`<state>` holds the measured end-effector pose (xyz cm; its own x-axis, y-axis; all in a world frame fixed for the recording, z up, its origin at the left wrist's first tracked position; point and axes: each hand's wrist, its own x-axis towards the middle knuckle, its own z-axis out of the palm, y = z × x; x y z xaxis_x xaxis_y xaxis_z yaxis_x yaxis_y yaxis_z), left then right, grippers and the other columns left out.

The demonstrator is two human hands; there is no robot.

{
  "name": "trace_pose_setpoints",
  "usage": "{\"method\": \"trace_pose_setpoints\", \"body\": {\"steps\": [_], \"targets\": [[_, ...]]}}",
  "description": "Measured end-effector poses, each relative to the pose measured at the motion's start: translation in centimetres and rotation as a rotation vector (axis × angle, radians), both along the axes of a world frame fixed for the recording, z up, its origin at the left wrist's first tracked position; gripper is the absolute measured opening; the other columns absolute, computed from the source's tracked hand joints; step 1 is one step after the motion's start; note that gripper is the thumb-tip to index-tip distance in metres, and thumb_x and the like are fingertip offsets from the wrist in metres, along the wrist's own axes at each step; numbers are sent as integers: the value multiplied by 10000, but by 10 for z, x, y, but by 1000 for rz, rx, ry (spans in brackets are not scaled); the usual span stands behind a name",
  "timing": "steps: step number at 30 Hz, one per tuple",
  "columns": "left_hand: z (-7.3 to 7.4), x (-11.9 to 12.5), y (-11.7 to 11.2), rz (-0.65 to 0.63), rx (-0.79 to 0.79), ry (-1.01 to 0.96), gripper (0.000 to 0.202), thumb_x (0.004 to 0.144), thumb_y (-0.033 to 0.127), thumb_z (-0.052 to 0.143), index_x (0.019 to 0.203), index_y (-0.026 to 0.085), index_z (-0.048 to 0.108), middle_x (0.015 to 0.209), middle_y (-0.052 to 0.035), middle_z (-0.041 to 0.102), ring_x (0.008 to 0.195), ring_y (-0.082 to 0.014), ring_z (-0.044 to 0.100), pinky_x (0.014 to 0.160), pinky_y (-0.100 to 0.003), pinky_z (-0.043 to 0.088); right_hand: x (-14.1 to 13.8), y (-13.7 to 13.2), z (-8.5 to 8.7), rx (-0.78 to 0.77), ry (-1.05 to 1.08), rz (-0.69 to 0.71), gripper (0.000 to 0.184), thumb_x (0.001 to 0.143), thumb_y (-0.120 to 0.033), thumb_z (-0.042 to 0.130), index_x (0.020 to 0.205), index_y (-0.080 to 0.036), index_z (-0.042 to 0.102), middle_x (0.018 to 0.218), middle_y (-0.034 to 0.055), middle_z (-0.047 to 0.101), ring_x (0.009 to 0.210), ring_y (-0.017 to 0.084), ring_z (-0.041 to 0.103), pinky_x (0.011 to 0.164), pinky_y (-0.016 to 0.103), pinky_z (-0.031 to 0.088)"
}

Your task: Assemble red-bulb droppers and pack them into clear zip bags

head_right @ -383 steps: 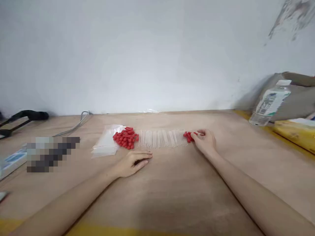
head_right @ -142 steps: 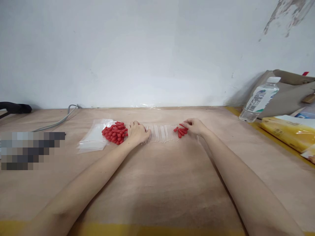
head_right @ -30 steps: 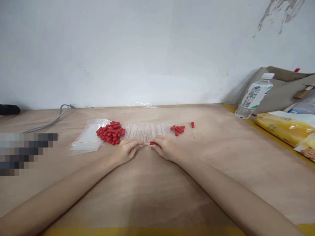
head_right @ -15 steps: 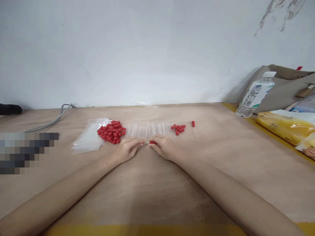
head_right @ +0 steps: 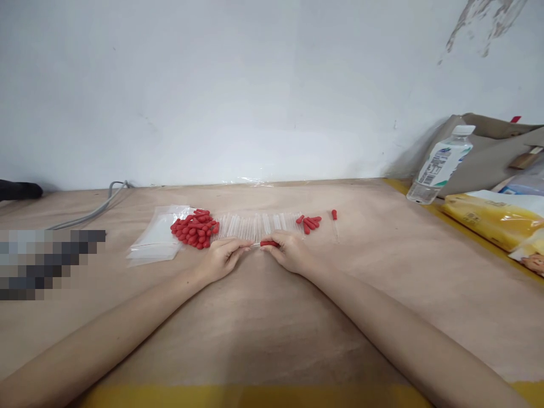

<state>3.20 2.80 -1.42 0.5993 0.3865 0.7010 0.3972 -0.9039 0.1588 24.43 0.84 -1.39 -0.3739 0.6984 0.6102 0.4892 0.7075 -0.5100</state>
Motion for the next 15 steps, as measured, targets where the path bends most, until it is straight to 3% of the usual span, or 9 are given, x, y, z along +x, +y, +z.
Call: {"method": "trace_pose_setpoints", "body": {"steps": [10,15], "targets": [[-1,-1,2,-51,13,29,201,882,150,438,982,139,612,796,-65,697,688,-153,642,626,-266,527,0,1,0,-29,-81,25,151,837,-272,529,865,-187,651,780,34,664,703,143,599,648,265,469],[-1,1,1,-4,-21,2,181,885,189,464,976,149,615,808,-59,694,687,-151,646,634,-266,529,-4,3,-1,-149,131,31,159,810,-309,555,856,-202,664,840,41,676,774,161,616,705,294,482]]}}
